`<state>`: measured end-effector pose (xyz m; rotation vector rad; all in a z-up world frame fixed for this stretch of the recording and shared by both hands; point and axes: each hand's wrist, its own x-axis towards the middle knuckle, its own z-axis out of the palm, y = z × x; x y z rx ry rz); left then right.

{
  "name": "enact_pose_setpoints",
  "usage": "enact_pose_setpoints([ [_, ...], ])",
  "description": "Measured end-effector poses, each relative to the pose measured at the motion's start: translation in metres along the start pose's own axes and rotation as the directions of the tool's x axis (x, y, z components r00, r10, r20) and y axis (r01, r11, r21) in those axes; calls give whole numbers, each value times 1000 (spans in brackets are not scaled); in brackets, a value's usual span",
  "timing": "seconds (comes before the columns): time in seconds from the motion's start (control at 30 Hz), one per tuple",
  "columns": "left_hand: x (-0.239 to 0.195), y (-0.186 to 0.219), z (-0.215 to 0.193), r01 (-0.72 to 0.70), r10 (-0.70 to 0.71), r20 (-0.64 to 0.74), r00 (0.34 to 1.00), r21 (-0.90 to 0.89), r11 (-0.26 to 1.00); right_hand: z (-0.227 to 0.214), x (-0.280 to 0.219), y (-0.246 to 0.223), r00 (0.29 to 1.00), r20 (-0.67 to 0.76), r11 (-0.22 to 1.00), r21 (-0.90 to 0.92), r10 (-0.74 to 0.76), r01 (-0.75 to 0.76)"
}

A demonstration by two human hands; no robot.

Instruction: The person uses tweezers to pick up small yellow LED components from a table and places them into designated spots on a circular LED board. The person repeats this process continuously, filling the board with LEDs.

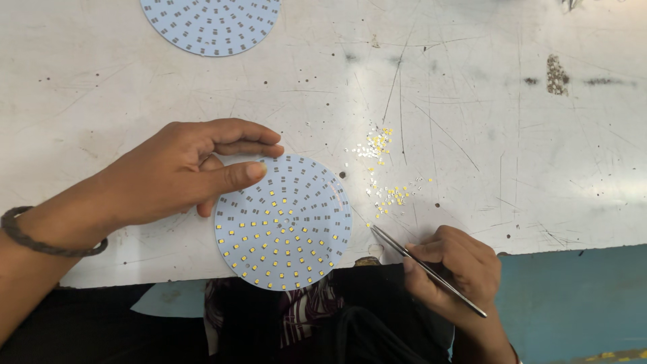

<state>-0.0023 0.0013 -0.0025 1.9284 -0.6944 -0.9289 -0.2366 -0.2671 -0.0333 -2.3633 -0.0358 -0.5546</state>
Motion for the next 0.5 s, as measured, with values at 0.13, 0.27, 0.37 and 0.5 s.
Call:
enact_pose_setpoints([
  [0.13, 1, 1, 0, 55, -55, -8, 998, 4, 998, 1, 0, 2, 999, 4, 999, -9, -38, 38],
  [0.27, 1, 0, 0, 46, -46, -11, 999, 6, 999, 2, 2, 2, 999, 18, 999, -15, -38, 38],
  [0.37, 1, -1, 1, 30, -30, -11, 999, 2, 1000, 2, 2, 1, 999, 20, 999, -2, -41, 41],
  [0.5, 1, 0, 0, -25, 25, 5, 1000, -4, 1000, -1, 2, -2, 999, 43, 998, 58, 8, -11],
])
